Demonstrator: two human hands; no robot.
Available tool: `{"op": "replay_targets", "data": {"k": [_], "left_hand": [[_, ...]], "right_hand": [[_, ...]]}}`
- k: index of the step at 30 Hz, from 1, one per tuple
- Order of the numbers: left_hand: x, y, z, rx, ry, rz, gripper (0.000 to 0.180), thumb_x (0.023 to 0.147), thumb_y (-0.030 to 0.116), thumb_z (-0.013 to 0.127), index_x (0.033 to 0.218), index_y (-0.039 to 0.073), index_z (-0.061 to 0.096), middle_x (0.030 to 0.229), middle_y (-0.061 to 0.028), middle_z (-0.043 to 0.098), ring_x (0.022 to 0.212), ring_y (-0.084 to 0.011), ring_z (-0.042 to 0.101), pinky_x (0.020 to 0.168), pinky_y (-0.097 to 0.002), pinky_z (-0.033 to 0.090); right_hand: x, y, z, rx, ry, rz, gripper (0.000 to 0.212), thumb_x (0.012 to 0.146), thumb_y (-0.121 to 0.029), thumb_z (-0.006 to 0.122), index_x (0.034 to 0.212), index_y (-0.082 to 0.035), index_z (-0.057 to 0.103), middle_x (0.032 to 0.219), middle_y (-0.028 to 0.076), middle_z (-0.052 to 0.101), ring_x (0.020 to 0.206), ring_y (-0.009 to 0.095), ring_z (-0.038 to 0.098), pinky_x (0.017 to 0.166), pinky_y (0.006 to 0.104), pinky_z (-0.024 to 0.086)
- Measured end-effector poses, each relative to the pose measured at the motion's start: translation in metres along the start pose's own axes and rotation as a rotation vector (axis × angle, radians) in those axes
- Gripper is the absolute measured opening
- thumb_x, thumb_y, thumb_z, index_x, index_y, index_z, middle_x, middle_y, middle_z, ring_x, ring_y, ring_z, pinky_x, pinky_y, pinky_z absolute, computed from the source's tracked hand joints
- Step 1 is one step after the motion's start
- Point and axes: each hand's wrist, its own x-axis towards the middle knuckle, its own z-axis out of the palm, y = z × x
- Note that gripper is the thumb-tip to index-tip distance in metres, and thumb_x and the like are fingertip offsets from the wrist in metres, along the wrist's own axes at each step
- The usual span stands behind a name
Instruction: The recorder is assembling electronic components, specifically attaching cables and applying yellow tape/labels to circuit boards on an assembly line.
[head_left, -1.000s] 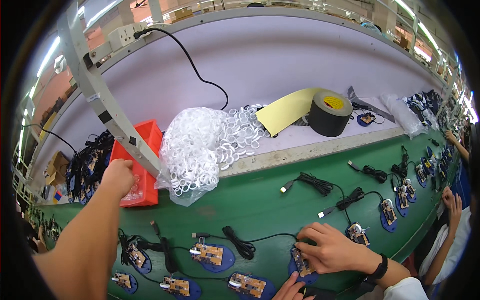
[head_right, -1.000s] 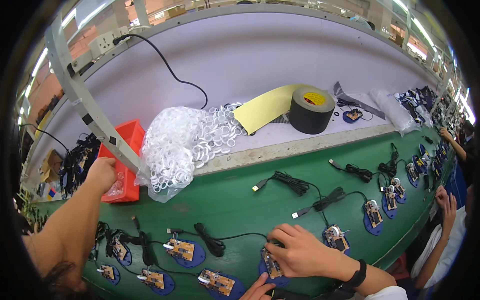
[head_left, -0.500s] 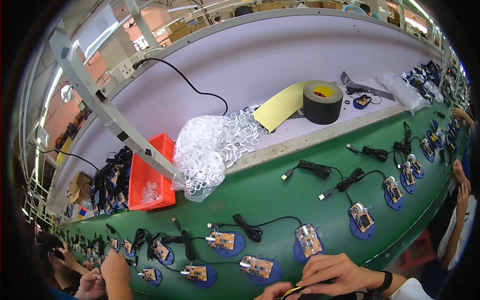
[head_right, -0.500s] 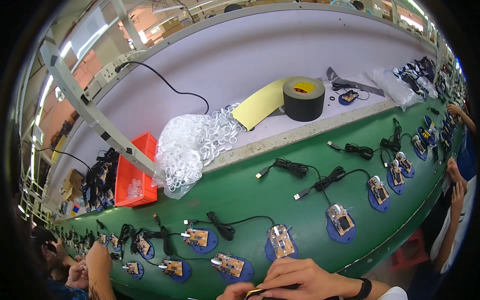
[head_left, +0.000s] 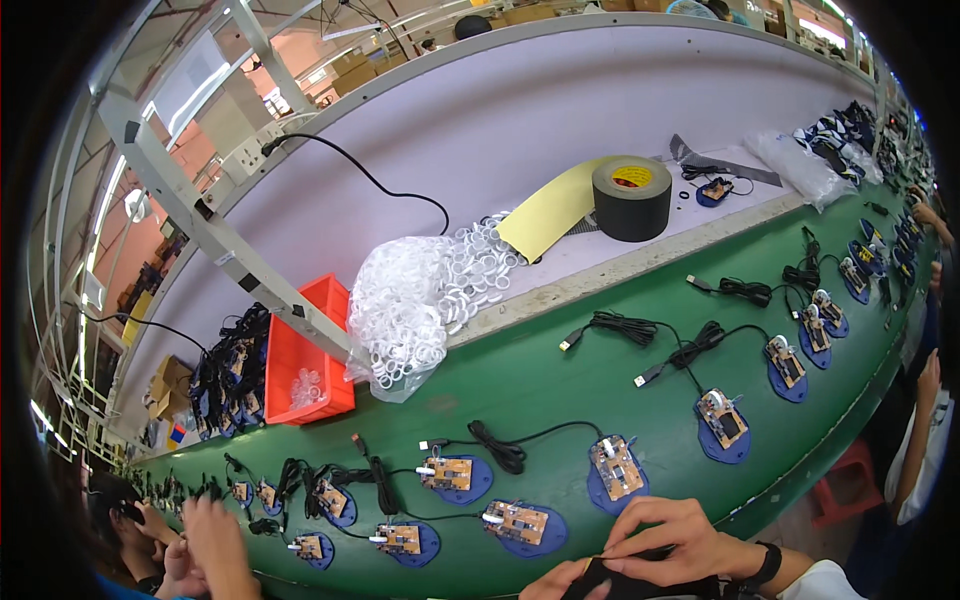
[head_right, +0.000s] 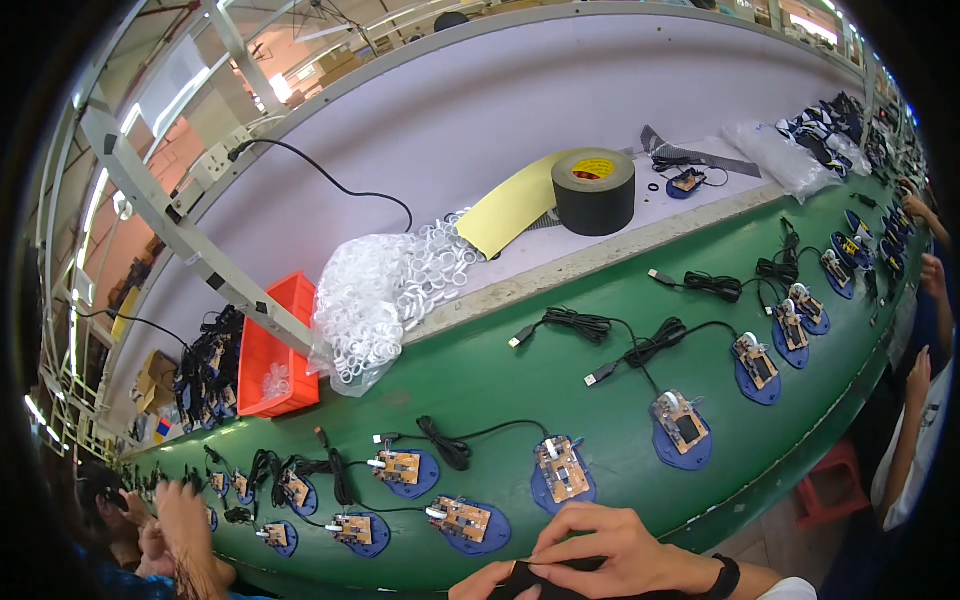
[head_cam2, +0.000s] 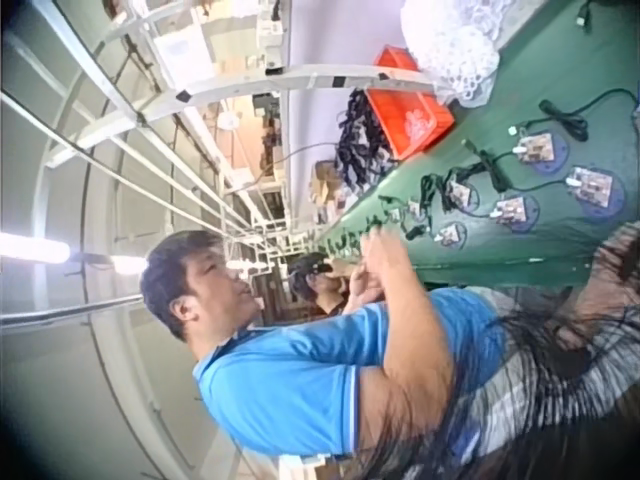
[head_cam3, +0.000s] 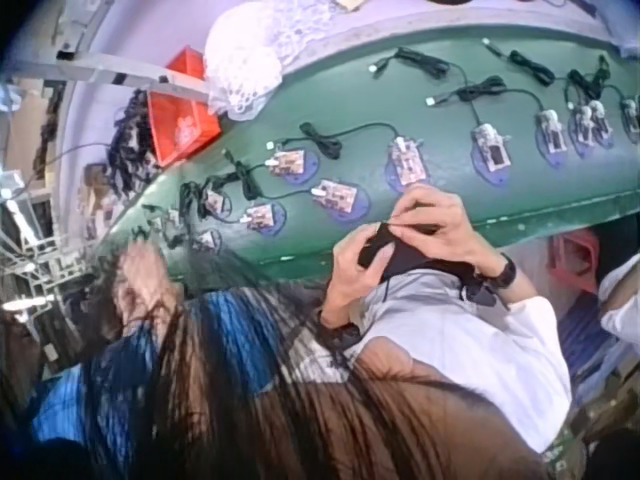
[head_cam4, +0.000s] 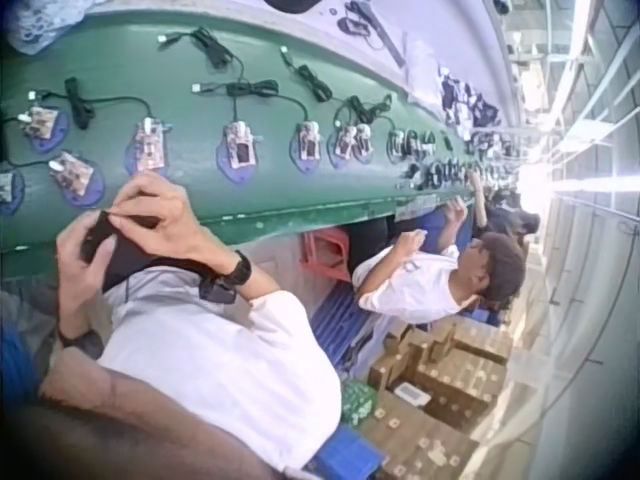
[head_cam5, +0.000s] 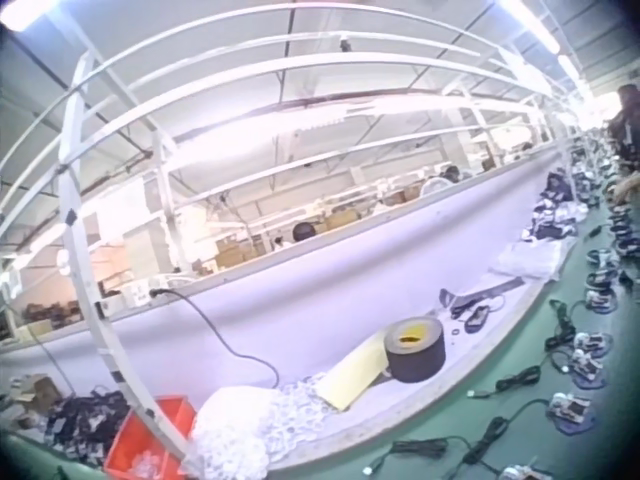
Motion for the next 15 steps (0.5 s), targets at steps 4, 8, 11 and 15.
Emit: {"op": "replay_targets", "data": {"k": [4, 8, 11, 15], "left_hand": [[-0.002, -0.017, -0.001, 0.057, -0.13, -0.12, 0.016, 0.089, 0.005, 0.083, 0.096, 0.0, 0.069, 0.083, -0.0155, 0.068, 0.071, -0.032, 0.068, 0.066, -0.0368, 0.054], [0.0, -0.015, 0.0, 0.037, -0.113, -0.135, 0.023, 0.087, 0.008, 0.087, 0.084, 0.0, 0.065, 0.074, -0.0166, 0.063, 0.062, -0.0314, 0.063, 0.061, -0.0379, 0.051], [-0.014, -0.022, -0.011, 0.098, -0.126, -0.21, 0.025, 0.086, 0.008, 0.087, 0.083, 0.0, 0.064, 0.072, -0.0167, 0.061, 0.061, -0.0313, 0.061, 0.06, -0.0382, 0.05], [-0.016, -0.028, -0.021, 0.118, -0.126, -0.263, 0.028, 0.086, 0.009, 0.088, 0.08, 0.0, 0.063, 0.07, -0.0169, 0.059, 0.059, -0.0311, 0.059, 0.058, -0.0386, 0.049]], "right_hand": [[0.001, -0.002, -0.011, 0.066, -0.087, 0.193, 0.017, 0.084, 0.0, 0.087, 0.101, -0.001, 0.082, 0.098, 0.009, 0.077, 0.089, 0.022, 0.074, 0.078, 0.0313, 0.059], [-0.002, 0.015, -0.011, 0.157, -0.121, 0.2, 0.018, 0.085, -0.001, 0.087, 0.102, -0.001, 0.083, 0.097, 0.01, 0.077, 0.089, 0.021, 0.075, 0.078, 0.0298, 0.059], [-0.004, 0.02, -0.009, 0.262, -0.086, 0.164, 0.018, 0.084, -0.003, 0.088, 0.102, -0.004, 0.085, 0.102, 0.011, 0.076, 0.092, 0.02, 0.073, 0.08, 0.0303, 0.059], [-0.01, 0.024, -0.004, -0.104, 0.102, -0.023, 0.024, 0.078, -0.003, 0.093, 0.1, -0.012, 0.087, 0.125, 0.015, 0.066, 0.1, 0.021, 0.069, 0.083, 0.0327, 0.058]]}}
